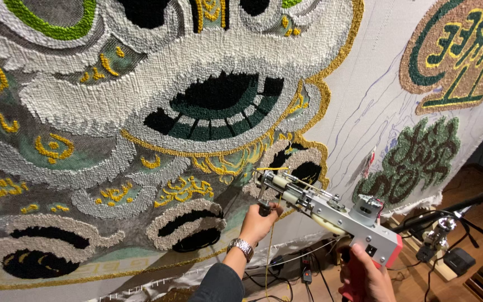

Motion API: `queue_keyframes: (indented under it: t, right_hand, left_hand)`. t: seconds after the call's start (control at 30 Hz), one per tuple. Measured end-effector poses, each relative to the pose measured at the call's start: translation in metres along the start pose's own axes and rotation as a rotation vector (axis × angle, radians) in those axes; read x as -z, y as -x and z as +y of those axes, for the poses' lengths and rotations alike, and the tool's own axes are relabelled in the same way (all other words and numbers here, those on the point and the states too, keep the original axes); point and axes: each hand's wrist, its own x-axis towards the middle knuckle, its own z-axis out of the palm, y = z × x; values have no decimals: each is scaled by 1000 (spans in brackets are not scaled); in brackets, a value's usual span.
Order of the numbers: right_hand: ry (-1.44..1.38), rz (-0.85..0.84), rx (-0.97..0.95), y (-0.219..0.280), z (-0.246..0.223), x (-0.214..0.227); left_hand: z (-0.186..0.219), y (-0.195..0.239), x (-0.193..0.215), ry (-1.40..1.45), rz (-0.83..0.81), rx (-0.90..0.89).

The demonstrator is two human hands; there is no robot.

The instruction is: The person uses a handheld tufting gun to apply yellow yarn into a stretched canvas, following a pre-drawn skull design. The person guides the tool along the pattern lines and occasionally adjusts the yarn feed with the left hand.

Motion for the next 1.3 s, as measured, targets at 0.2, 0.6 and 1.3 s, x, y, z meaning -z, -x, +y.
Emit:
queue_keyframes:
  t: [0.2,0.6,1.3]
  right_hand:
    - [-22,111,-41,36,-21,-33]
    - [-162,-38,165,-2,9,-20]
    - [-68,23,130,20,14,-28]
  left_hand:
    - [25,1,11,28,-56,32]
    - [31,-2,27,5,-66,-28]
    - [17,14,36,-27,-51,73]
